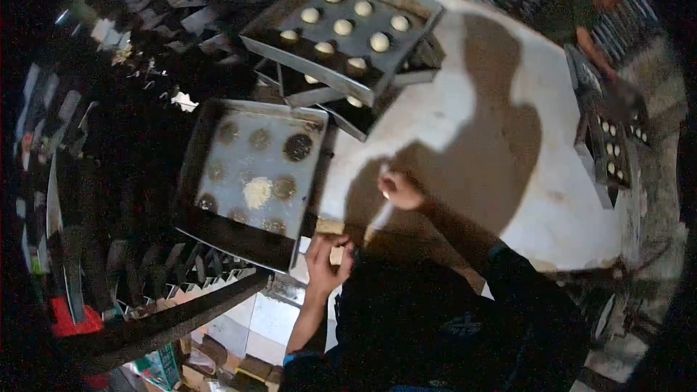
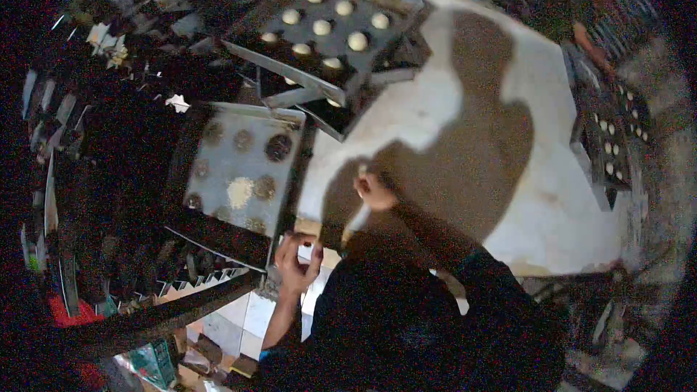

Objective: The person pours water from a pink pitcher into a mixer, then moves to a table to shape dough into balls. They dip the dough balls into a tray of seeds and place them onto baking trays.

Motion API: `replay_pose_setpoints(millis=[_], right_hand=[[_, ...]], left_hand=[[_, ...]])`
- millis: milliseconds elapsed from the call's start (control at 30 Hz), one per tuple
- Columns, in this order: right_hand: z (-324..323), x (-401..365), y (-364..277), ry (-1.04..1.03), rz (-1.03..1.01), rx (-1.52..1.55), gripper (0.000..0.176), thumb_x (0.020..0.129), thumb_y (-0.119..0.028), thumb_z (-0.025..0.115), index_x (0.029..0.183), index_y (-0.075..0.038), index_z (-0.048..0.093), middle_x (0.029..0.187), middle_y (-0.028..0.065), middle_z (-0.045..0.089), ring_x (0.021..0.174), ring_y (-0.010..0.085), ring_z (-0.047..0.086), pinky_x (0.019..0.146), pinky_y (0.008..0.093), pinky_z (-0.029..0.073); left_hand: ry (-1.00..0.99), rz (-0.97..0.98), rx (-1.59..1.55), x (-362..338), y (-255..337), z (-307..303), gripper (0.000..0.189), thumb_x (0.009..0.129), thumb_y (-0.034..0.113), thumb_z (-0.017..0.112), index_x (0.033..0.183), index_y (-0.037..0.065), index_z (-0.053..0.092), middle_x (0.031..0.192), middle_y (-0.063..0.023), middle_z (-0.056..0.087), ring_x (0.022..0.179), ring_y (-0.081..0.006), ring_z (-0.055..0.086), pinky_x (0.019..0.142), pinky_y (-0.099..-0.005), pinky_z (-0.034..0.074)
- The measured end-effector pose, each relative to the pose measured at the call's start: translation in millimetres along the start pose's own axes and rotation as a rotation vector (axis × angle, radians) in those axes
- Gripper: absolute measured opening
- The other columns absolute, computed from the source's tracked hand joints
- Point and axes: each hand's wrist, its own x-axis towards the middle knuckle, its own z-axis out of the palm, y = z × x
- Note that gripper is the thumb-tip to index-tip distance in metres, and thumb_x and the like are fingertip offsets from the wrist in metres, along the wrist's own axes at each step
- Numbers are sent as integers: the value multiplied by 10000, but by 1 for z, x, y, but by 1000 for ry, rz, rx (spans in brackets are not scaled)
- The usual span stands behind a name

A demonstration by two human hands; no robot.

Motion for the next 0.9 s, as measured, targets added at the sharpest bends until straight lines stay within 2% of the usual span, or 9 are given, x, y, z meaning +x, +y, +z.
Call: replay_pose_setpoints(millis=[67, 100, 267, 300, 467, 533, 633, 733, 900], right_hand=[[-17, -6, -80, -145, 98, -139, 170, 865, -204, 598, 853, -41, 552, 728, 34, 563, 682, 90, 541, 633, 250, 447], [-8, -15, -92, 9, -156, -228, 161, 838, -196, 620, 862, -44, 571, 757, 71, 603, 722, 153, 601, 662, 275, 468], [10, -37, -6, 102, -410, -809, 481, 778, -204, 627, 1195, -19, 476, 1164, 201, 514, 1095, 355, 494, 874, 396, 436], [7, -39, -49, 24, -253, -487, 632, 753, -289, 650, 1267, -19, 398, 1232, 209, 467, 1132, 366, 463, 913, 421, 417], [-23, -68, -77, 247, -437, -649, 642, 722, -252, 697, 1261, -33, 425, 1185, 196, 512, 1092, 330, 500, 898, 426, 424], [-35, -77, -46, 200, -185, -483, 608, 715, -258, 716, 1229, -45, 470, 1124, 177, 547, 1021, 281, 545, 861, 384, 447], [-33, -68, -62, 188, -114, -402, 600, 716, -278, 723, 1219, -50, 490, 1081, 152, 566, 956, 238, 571, 829, 347, 461], [-16, -45, -96, 56, -257, -332, 581, 726, -217, 688, 1237, -30, 483, 1167, 137, 559, 991, 219, 562, 830, 333, 454], [71, -9, -178, -247, -350, -199, 473, 742, 33, 564, 1207, -39, 509, 1171, 132, 569, 1045, 207, 568, 877, 311, 447]], left_hand=[[-14, 20, 36, 2, -4, 12, 174, 717, 37, 653, 885, 16, 612, 796, -124, 578, 708, -246, 567, 634, -328, 461], [-41, 0, 39, 3, -10, 17, 185, 711, 37, 655, 889, 14, 610, 795, -130, 572, 715, -249, 567, 638, -330, 461], [-182, -120, 116, 9, -25, 46, 367, 695, 50, 657, 1042, -6, 552, 920, -185, 553, 828, -324, 560, 732, -400, 468], [-176, -146, 124, 10, -27, 52, 367, 695, 50, 657, 1042, -6, 552, 920, -185, 553, 828, -324, 560, 732, -400, 468], [-228, -98, 362, 10, -68, 114, 539, 662, 115, 656, 1145, 8, 444, 1140, -221, 459, 1048, -387, 447, 879, -426, 423], [-284, -83, 491, 3, -96, 158, 585, 648, 127, 656, 1172, 4, 426, 1189, -224, 433, 1090, -402, 415, 928, -420, 402], [-432, -135, 331, 32, -68, 146, 579, 612, 6, 626, 1164, -51, 461, 1178, -270, 459, 1089, -416, 431, 923, -403, 422], [-83, -655, -602, 38, -47, 113, 436, 773, 53, 629, 1162, -36, 453, 1078, -147, 549, 990, -227, 540, 806, -307, 481], [218, -704, -921, 28, -33, 26, 386, 857, 147, 620, 1177, 21, 448, 1004, -71, 554, 908, -144, 549, 781, -268, 459]])
